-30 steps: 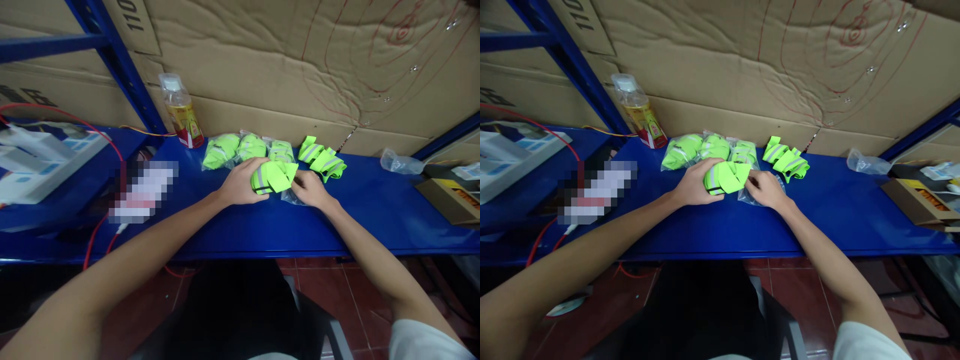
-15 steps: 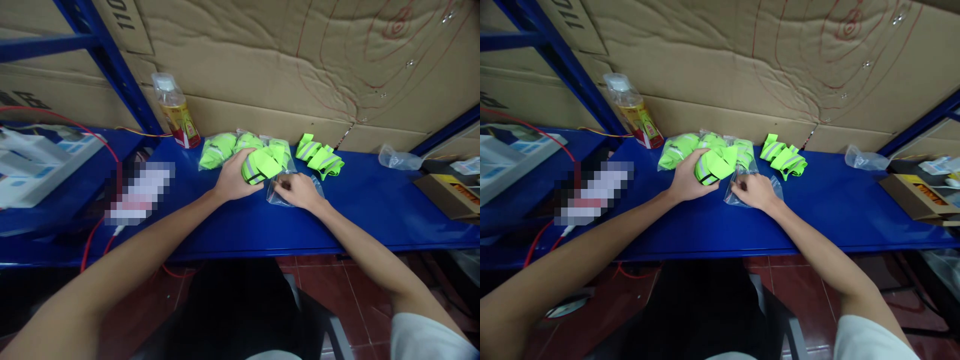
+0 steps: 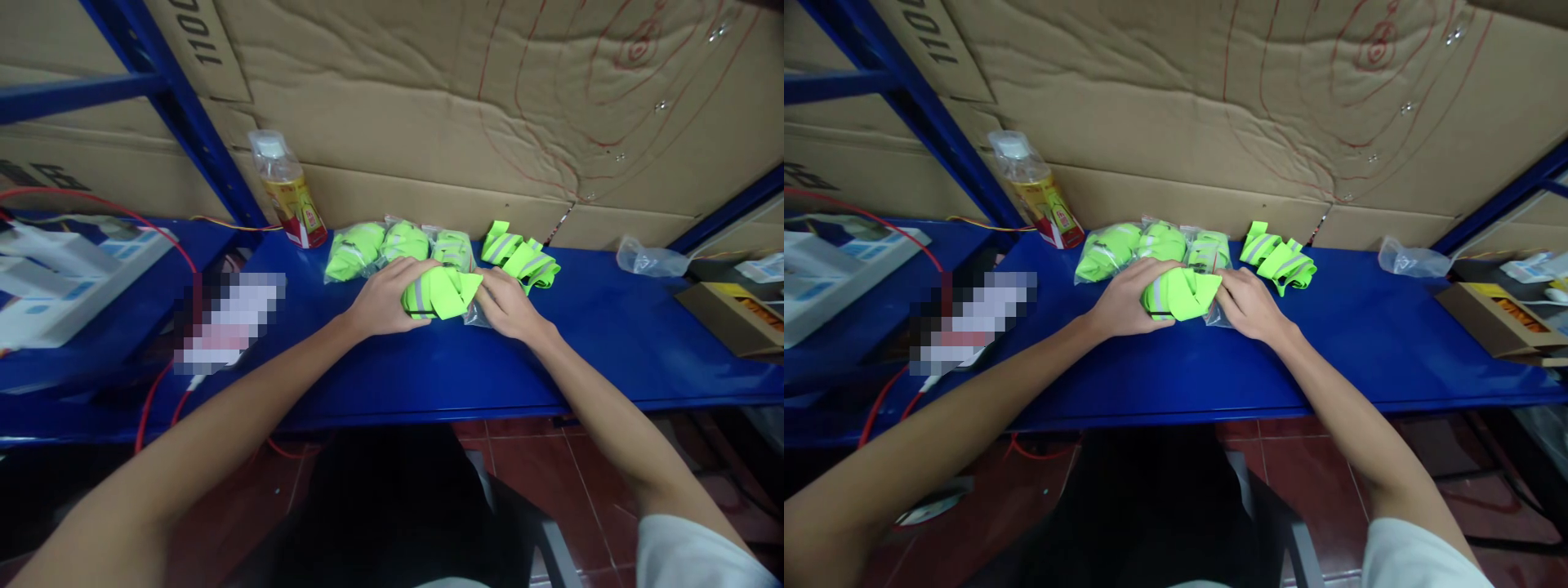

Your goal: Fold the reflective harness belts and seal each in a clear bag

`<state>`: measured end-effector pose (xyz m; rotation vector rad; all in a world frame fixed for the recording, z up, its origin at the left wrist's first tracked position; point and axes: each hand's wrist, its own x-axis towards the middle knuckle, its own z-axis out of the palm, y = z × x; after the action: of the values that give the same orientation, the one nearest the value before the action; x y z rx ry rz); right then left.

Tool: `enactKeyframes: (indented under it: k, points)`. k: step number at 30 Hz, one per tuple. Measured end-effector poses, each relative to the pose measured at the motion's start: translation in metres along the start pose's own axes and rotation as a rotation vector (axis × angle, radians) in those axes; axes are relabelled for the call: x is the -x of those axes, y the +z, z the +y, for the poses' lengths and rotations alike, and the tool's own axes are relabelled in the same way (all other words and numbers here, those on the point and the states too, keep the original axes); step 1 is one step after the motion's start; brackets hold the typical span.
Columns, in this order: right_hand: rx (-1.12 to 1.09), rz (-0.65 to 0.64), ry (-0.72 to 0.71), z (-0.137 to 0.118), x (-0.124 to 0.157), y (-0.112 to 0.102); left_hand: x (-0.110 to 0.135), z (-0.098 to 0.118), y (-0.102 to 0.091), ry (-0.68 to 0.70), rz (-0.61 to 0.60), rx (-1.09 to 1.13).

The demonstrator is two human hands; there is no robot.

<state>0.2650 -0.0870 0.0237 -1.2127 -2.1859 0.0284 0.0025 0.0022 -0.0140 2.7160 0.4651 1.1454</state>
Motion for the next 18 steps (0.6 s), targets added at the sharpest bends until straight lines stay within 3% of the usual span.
enactKeyframes:
  k: [6, 12, 18]
  points:
    - [0.081, 0.112, 0.029, 0.0, 0.002, -0.001, 0.003, -0.008, -0.003, -0.077, -0.011, -0.112]
    - [0.288, 0.11, -0.151, -0.012, 0.001, -0.005, 0.002, -0.007, -0.002, -0.033, -0.068, -0.203]
    - [0.582, 0.178, -0.378, -0.025, 0.002, -0.004, 0.0, 0.016, -0.001, -0.042, -0.052, -0.245]
